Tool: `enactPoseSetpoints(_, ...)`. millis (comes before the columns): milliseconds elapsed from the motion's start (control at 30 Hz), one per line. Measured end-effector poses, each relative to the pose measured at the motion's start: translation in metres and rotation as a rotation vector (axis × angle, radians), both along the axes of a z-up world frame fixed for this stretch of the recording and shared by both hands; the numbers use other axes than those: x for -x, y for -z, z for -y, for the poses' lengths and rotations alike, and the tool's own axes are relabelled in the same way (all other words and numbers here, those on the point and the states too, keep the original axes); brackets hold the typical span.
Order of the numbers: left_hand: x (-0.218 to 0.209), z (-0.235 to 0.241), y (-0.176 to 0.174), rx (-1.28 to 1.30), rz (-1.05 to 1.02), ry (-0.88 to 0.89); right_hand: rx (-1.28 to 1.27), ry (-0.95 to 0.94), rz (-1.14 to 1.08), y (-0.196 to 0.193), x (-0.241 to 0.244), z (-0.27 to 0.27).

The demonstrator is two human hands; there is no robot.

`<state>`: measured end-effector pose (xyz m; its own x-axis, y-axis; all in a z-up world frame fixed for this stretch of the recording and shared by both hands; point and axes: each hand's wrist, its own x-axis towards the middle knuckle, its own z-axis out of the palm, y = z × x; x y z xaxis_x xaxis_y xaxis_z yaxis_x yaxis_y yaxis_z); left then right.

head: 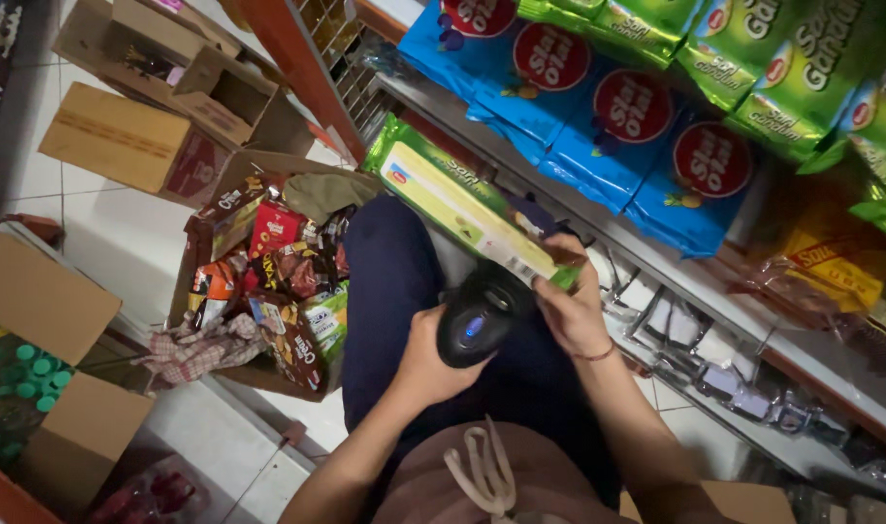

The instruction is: The person scans snack packages from a box using a handheld scanner, places some on a shelf, and then wipes the shelf edges with a cloth after applying a liquid from a spray bottle.

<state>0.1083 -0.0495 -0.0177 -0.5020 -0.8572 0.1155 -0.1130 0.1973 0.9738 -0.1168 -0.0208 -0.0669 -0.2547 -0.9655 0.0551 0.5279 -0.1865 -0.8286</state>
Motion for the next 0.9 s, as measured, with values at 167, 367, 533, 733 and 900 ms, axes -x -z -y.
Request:
enactPoseSetpoints(167,-0.014,0.015,0.026,-0.151,-0.181,-0.171,-0.086,0.206,-0.923,0.003,0.006,-0.013)
enactPoseSetpoints(367,-0.025,0.048,0.026,-0.541,-0.630,0.030,0.405,0.093,-1.233,-0.048,-0.011,-0.005)
enactPoseSetpoints(533,-0.022,0.057,0.036,-0.634,-0.648,-0.052,0.642,0.010,-1.560,-0.070,-0.010,0.001)
enactPoseSetpoints(733,-0.014,0.065,0.011,-0.627,-0.966,-0.220,0.638,0.366,-1.515,-0.052,-0.007,0.006)
enactPoseSetpoints(900,-0.001,0.036,0.003,-0.612,-1.013,-0.369,0.139,0.311,-0.376,-0.040,-0.044,0.012)
